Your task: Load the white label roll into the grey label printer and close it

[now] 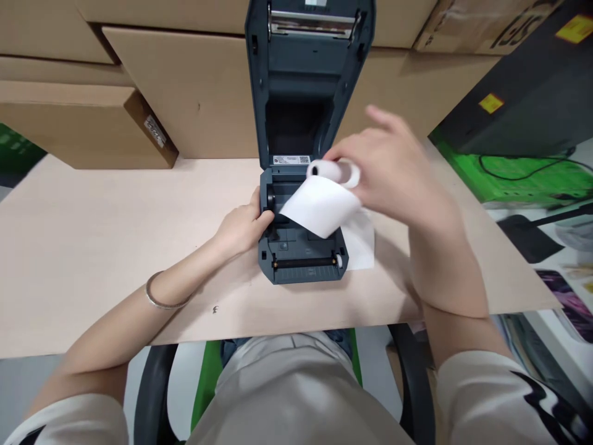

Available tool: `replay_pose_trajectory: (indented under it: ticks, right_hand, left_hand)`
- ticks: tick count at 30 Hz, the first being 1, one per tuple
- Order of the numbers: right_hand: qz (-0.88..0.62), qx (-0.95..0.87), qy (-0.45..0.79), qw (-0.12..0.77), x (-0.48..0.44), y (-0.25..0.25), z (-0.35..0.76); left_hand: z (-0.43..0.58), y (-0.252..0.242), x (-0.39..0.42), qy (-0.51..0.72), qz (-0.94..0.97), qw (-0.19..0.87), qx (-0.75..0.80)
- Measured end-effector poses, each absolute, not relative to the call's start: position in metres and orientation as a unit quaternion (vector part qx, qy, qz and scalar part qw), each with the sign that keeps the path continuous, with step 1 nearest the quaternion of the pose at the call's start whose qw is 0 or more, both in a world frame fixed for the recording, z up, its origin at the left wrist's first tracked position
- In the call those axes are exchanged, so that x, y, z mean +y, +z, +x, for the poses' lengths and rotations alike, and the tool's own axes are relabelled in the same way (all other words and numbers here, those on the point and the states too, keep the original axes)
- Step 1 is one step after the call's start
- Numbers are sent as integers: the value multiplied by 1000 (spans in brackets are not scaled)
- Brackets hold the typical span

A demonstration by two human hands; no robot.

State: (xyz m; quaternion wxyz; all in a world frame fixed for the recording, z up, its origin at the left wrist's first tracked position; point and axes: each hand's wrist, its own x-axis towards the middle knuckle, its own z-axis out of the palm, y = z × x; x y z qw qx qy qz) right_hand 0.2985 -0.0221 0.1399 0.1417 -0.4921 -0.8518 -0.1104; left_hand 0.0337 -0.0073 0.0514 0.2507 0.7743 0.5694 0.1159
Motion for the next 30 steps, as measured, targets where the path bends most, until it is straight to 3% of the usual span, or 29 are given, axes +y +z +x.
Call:
replay_pose_trajectory:
  ticks: [3, 7, 14, 23, 30]
  right_hand:
    - [-590, -796, -78, 112, -16, 146, 357]
    - [-701, -711, -27, 35, 17, 115, 429]
    - [-731, -680, 52, -39, 64, 49, 446]
    - [-731, -680, 55, -14, 64, 60, 451]
    - [-615, -785, 53, 54, 56, 66, 388]
  left_hand:
    - [34, 53, -7, 111, 776, 249, 569]
    - [35, 54, -8, 100, 771, 240, 581]
    - [33, 50, -6, 106, 774, 225, 583]
    - [36, 56, -9, 79, 765, 237, 594]
    - [36, 56, -9, 77, 765, 241, 592]
